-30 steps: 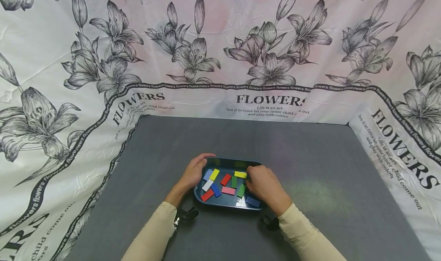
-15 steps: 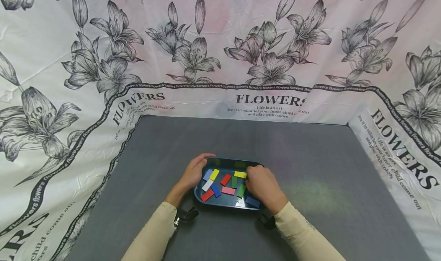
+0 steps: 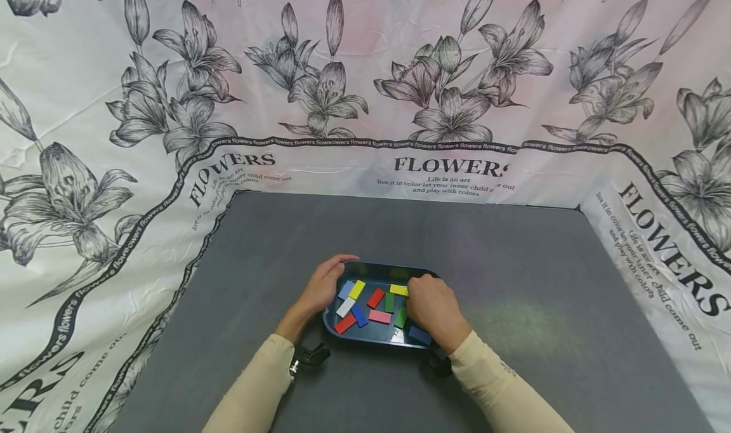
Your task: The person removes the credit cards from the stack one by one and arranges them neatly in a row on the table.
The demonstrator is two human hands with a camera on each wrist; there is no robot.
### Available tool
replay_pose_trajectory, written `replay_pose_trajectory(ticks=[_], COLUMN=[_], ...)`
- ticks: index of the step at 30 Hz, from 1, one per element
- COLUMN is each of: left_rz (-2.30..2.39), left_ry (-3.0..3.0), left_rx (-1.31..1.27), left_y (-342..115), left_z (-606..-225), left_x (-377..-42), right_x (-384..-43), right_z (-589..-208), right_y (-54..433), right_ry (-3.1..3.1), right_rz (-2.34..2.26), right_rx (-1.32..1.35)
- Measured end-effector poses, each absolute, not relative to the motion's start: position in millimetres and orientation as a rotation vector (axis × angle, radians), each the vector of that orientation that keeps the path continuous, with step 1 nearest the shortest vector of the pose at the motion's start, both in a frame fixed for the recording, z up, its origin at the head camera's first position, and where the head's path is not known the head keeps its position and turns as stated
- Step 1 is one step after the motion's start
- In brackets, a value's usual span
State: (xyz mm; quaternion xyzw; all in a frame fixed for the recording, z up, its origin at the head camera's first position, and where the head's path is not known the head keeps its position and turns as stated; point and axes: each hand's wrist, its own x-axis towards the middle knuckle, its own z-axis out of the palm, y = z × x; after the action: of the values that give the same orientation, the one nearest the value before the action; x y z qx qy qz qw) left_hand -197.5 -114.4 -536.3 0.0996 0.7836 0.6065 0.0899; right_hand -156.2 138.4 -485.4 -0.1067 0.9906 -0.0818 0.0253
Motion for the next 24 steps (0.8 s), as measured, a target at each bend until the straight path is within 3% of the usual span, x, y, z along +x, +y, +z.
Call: replay_pose_trajectory(ticks=[24], left_rz=[1.816], left_ry=[2.326], left_rx=[0.275], left_y=[-111.5], left_z=[-532.6], left_x=[-195.5], right_x=[-156.9], right_z=[-482.7], right_y=[137.3], right_ry=[3.039], right_rz=[-0.315], right_rx=[-0.262])
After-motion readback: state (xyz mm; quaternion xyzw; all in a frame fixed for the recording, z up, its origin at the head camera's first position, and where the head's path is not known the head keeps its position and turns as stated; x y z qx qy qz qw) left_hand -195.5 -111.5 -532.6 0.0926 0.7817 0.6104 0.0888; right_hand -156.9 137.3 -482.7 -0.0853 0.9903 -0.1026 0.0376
